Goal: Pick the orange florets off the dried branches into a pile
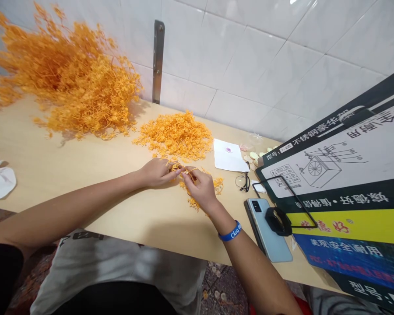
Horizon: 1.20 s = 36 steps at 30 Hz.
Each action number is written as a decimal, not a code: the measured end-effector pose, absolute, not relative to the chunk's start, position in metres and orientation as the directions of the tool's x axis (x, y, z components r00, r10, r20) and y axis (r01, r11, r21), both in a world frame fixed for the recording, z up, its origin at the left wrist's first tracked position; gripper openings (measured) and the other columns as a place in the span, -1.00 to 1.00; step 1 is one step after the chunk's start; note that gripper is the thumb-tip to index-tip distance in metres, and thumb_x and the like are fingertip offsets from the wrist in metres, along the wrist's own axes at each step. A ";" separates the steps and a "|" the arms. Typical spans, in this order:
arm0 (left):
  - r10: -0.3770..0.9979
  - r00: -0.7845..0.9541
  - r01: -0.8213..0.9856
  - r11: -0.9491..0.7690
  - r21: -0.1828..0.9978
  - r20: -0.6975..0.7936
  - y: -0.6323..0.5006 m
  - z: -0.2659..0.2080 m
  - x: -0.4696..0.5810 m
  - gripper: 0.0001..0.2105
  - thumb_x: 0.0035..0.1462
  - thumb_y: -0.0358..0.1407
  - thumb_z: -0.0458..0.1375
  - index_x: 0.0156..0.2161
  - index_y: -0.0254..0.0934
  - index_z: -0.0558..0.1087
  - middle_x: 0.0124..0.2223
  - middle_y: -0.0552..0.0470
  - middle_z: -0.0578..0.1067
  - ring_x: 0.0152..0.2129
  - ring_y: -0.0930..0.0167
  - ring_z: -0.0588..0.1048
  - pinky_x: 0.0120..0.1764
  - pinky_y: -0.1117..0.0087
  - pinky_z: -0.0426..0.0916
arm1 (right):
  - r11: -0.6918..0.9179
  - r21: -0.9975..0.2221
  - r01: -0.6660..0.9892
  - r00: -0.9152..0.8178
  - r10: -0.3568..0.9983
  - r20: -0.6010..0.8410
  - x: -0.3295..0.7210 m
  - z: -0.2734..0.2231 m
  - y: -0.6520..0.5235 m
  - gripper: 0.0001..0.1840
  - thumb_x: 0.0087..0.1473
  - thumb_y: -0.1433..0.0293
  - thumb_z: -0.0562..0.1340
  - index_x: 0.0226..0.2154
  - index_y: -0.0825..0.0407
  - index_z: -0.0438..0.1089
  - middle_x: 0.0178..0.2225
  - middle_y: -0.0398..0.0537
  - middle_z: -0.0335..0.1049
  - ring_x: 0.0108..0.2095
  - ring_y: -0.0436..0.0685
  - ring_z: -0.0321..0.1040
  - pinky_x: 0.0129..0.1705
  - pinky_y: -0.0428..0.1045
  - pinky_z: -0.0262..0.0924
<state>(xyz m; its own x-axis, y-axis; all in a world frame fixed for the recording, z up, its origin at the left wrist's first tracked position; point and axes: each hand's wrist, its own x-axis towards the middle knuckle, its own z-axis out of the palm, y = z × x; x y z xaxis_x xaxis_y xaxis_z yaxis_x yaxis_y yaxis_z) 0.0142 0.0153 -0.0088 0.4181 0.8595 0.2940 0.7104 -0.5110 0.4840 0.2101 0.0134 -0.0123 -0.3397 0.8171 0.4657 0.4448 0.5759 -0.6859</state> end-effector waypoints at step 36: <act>0.927 0.330 0.037 -0.204 0.978 0.181 0.016 -0.007 0.024 -0.78 0.11 -0.16 0.14 -0.34 -0.32 0.36 -0.41 0.06 0.44 -0.48 0.47 0.41 -0.40 0.46 0.30 | 0.273 -0.947 0.169 -0.232 0.945 0.231 0.207 -0.005 0.020 -0.74 0.02 0.18 0.29 -0.37 0.04 0.40 -0.45 -0.13 0.34 -0.46 0.01 0.25 -0.40 -0.05 0.20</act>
<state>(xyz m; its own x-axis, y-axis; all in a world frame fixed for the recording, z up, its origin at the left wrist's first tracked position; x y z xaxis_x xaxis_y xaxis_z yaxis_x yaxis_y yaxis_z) 0.0240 0.0158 -0.0073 0.3299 0.9265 0.1808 0.0370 -0.2041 0.9783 0.2069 0.0196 -0.0054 -0.2316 0.9451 0.2306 0.1688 0.2725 -0.9472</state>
